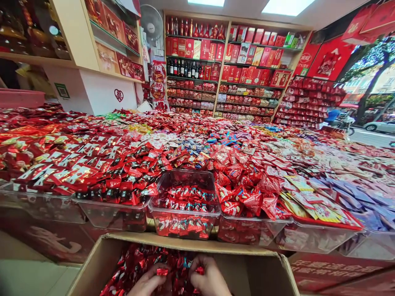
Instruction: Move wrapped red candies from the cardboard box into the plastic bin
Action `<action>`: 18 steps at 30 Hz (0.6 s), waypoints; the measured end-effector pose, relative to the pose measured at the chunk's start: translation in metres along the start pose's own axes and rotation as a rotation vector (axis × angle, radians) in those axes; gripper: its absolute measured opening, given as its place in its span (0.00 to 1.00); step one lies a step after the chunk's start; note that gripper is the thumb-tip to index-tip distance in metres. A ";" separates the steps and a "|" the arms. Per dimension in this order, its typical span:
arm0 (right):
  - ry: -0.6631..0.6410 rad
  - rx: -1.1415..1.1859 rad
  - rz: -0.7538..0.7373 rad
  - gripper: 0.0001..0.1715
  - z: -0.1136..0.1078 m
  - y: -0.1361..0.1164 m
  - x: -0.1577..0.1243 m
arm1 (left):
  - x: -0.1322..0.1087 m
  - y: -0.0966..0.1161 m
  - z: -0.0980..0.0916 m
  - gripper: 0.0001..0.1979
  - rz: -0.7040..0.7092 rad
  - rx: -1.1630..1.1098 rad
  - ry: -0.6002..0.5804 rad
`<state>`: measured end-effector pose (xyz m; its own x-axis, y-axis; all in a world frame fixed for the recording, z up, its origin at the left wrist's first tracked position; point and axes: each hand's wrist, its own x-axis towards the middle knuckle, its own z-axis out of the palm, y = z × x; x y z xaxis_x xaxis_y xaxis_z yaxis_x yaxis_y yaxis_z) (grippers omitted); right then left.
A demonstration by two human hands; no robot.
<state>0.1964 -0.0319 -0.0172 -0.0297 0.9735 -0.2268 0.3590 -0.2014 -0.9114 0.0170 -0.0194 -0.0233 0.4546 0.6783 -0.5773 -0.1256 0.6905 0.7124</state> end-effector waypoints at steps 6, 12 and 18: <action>-0.069 0.243 -0.007 0.03 0.009 -0.038 -0.016 | -0.027 0.021 0.032 0.13 0.054 -0.177 -0.163; -0.078 0.314 -0.069 0.09 0.019 -0.032 -0.020 | -0.026 0.025 0.029 0.12 0.149 -0.228 0.025; 0.000 0.522 0.016 0.14 0.022 -0.029 -0.018 | -0.022 0.017 0.026 0.14 0.125 -0.160 0.042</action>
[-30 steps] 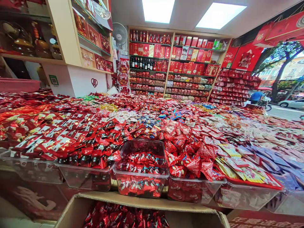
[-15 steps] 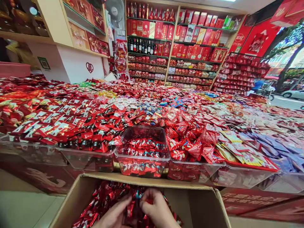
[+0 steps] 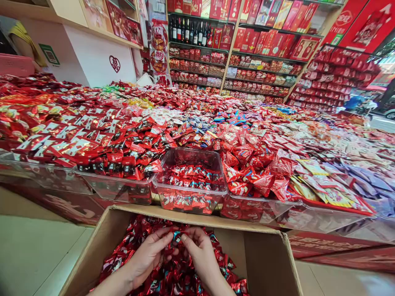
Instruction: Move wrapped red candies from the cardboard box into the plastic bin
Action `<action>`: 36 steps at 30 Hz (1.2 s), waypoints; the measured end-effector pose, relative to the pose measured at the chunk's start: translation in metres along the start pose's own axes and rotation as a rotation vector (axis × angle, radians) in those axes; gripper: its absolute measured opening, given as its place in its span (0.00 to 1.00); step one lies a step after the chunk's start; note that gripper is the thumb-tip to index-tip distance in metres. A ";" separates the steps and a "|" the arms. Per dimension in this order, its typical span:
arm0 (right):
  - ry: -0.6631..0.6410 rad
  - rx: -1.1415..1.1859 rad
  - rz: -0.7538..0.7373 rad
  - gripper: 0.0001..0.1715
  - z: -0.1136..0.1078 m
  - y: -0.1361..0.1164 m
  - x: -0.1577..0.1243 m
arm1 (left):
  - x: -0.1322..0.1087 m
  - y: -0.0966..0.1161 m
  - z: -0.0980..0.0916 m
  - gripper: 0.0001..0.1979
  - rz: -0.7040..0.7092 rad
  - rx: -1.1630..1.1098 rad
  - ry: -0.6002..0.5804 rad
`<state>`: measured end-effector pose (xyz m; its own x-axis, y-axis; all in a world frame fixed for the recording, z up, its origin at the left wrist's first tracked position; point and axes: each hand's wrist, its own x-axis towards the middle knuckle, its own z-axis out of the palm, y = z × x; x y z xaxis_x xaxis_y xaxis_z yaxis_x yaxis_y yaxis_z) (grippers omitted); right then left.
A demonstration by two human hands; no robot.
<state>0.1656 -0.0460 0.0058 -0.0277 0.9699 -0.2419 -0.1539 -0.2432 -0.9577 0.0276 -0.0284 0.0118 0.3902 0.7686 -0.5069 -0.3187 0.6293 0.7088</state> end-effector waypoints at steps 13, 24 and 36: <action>-0.016 -0.639 -0.121 0.09 -0.002 -0.001 -0.008 | 0.008 -0.010 -0.015 0.15 0.017 0.237 0.046; -0.241 -0.878 -0.316 0.09 -0.003 -0.074 -0.027 | 0.000 -0.003 -0.013 0.17 0.036 0.222 -0.104; -0.393 -1.933 -0.017 0.17 0.006 -0.209 0.107 | 0.000 -0.008 -0.015 0.16 -0.014 0.283 -0.062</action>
<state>0.1886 0.1083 0.1810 -0.2598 0.8541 -0.4505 0.9322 0.3436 0.1138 0.0176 -0.0318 -0.0011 0.4477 0.7461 -0.4928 -0.0625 0.5759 0.8151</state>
